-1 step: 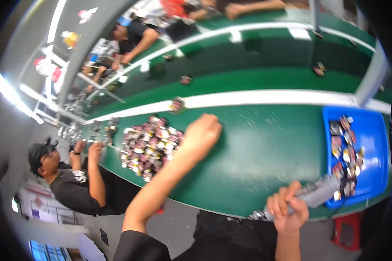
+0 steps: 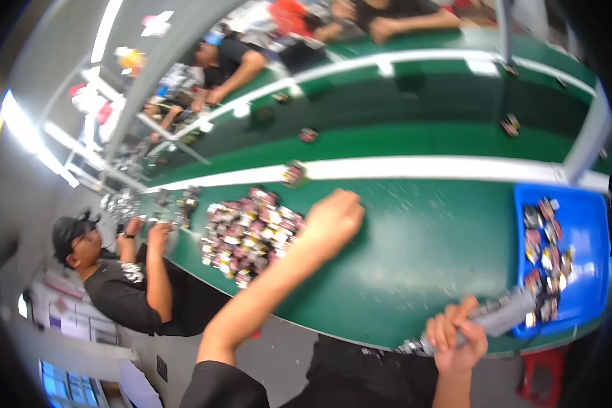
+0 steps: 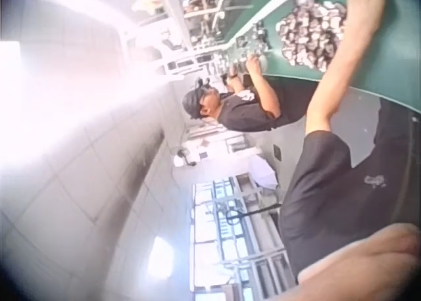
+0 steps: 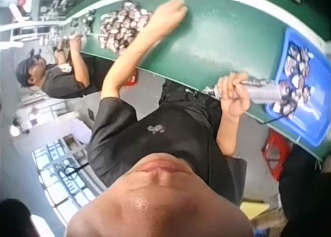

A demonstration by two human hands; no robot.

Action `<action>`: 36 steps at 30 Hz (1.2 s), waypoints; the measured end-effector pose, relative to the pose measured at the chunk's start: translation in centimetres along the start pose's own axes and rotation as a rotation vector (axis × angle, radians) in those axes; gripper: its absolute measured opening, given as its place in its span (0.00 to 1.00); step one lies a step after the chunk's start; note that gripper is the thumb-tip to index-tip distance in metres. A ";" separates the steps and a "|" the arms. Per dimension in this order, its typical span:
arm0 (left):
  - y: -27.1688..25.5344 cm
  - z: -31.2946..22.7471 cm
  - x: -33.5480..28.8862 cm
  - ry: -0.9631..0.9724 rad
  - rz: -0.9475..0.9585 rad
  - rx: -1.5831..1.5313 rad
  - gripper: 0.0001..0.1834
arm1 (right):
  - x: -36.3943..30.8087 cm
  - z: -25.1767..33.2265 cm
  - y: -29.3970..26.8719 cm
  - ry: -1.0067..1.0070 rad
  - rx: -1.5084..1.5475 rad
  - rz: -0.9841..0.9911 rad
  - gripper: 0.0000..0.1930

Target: Assembling small electronic components using an electric screwdriver on a production line.

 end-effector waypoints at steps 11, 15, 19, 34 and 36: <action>-3.8 -7.9 -3.5 -0.302 -0.286 -0.398 0.07 | -1.0 0.7 0.3 0.060 0.039 -0.034 0.04; -3.9 -12.7 -5.8 -0.364 -0.387 -0.924 0.04 | 0.0 0.7 2.1 -0.068 0.052 -0.049 0.04; -3.6 -16.2 -7.0 -0.489 -0.478 -1.185 0.04 | 0.7 0.4 4.1 -0.197 0.054 -0.037 0.04; -3.8 -18.8 -6.9 -0.719 -0.610 -1.510 0.02 | 0.3 -1.1 6.2 -0.251 0.068 -0.036 0.03; -3.6 -19.3 -6.9 -0.718 -0.628 -1.533 0.02 | 0.4 -1.0 6.0 -0.232 0.071 -0.020 0.03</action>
Point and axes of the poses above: each hand's wrist, its own x-axis towards the middle knuckle, its own y-axis out of the palm, z = x × y, the point moved 1 cm from there along x, towards the middle knuckle, and after that the axes turned 11 degrees about y, right-handed, at the moved point
